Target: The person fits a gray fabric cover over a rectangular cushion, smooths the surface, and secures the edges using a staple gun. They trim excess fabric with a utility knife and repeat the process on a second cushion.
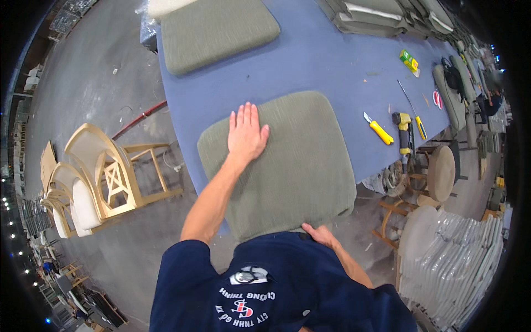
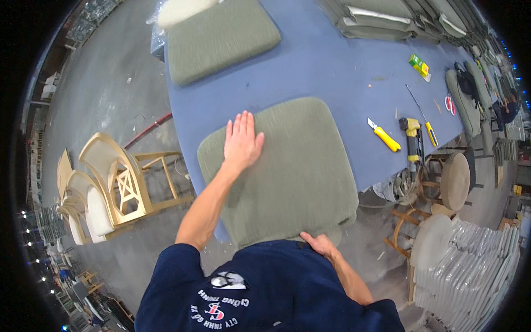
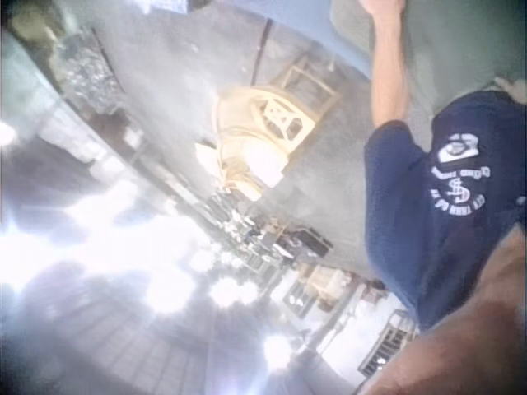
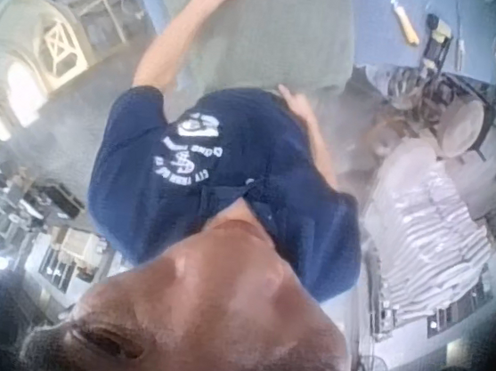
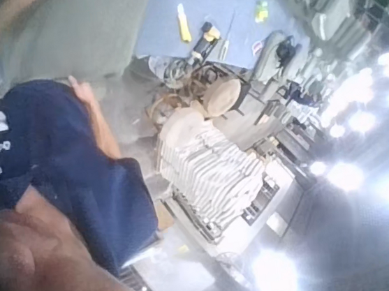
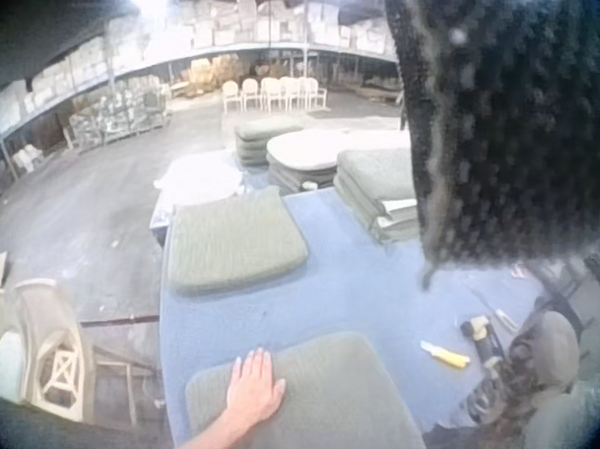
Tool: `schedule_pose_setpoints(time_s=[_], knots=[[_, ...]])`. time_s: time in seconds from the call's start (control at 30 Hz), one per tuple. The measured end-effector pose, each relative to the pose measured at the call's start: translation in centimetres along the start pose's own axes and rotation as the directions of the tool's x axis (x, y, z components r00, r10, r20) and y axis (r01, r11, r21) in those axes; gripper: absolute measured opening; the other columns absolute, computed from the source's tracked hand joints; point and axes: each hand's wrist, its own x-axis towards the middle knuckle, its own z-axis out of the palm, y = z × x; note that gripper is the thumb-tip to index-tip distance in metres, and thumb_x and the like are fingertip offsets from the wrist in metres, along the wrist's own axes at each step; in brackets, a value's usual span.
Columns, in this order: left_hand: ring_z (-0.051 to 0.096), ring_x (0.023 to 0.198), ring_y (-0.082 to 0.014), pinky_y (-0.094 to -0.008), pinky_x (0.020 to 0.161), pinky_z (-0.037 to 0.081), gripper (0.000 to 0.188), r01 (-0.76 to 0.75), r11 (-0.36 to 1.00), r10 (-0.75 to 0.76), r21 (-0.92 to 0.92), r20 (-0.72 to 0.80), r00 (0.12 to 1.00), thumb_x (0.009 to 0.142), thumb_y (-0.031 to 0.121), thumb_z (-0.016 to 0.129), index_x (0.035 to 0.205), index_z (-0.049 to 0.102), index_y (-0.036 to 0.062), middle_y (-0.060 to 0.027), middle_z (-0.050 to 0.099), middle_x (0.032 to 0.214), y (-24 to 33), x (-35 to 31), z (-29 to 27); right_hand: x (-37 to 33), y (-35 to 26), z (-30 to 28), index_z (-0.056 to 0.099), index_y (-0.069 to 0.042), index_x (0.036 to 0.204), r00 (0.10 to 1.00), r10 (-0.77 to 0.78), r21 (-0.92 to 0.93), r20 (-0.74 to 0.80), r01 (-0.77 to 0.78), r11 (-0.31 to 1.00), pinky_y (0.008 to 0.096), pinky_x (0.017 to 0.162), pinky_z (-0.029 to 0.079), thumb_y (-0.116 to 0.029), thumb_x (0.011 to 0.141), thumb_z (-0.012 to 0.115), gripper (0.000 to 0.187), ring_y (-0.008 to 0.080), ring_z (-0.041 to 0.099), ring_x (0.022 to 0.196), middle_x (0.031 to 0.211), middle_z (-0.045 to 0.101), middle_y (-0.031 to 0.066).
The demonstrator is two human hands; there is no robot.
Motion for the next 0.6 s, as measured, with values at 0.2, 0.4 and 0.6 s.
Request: schedule_pose_setpoints(time_s=[0.2,0.4,0.6], knots=[[0.027,0.158,-0.0366,-0.0537,0.13,0.017,0.075,-0.023,1.0,0.023,-0.003,-0.012,1.0,0.107,0.044,0.042,0.162,0.028,-0.0052,-0.0227,0.031,0.169,0.1,1.4,-0.3,-1.5,0.4,-0.6,0.058,0.017,0.136,0.998,-0.058,0.15,0.004,0.057,0.987,0.0448,0.115,0.043,-0.075,0.088,0.068,0.104,0.0389,0.054,0.139,0.144,0.058,0.0337],[0.028,0.157,-0.0362,-0.0533,0.13,0.018,0.074,-0.018,0.999,0.019,0.03,-0.016,1.0,0.108,0.044,0.042,0.162,0.028,-0.0046,-0.0212,0.031,0.169,0.0,1.1,0.1,-0.3,2.1,1.9,0.046,0.011,0.151,0.901,-0.379,0.36,-0.212,0.433,0.827,0.0428,0.119,0.039,-0.06,0.099,0.066,0.091,0.0369,0.049,0.144,0.152,0.053,0.0282],[0.031,0.156,-0.036,-0.0535,0.13,0.019,0.071,-0.061,0.996,0.064,0.063,-0.061,0.996,0.108,0.043,0.04,0.163,0.029,-0.0013,-0.0174,0.034,0.169,-0.1,0.6,0.8,0.4,5.0,3.0,0.048,0.007,0.15,0.861,-0.47,0.447,-0.194,0.504,0.739,0.0425,0.12,0.038,-0.049,0.102,0.068,0.077,0.0339,0.05,0.143,0.15,0.056,0.0244]])
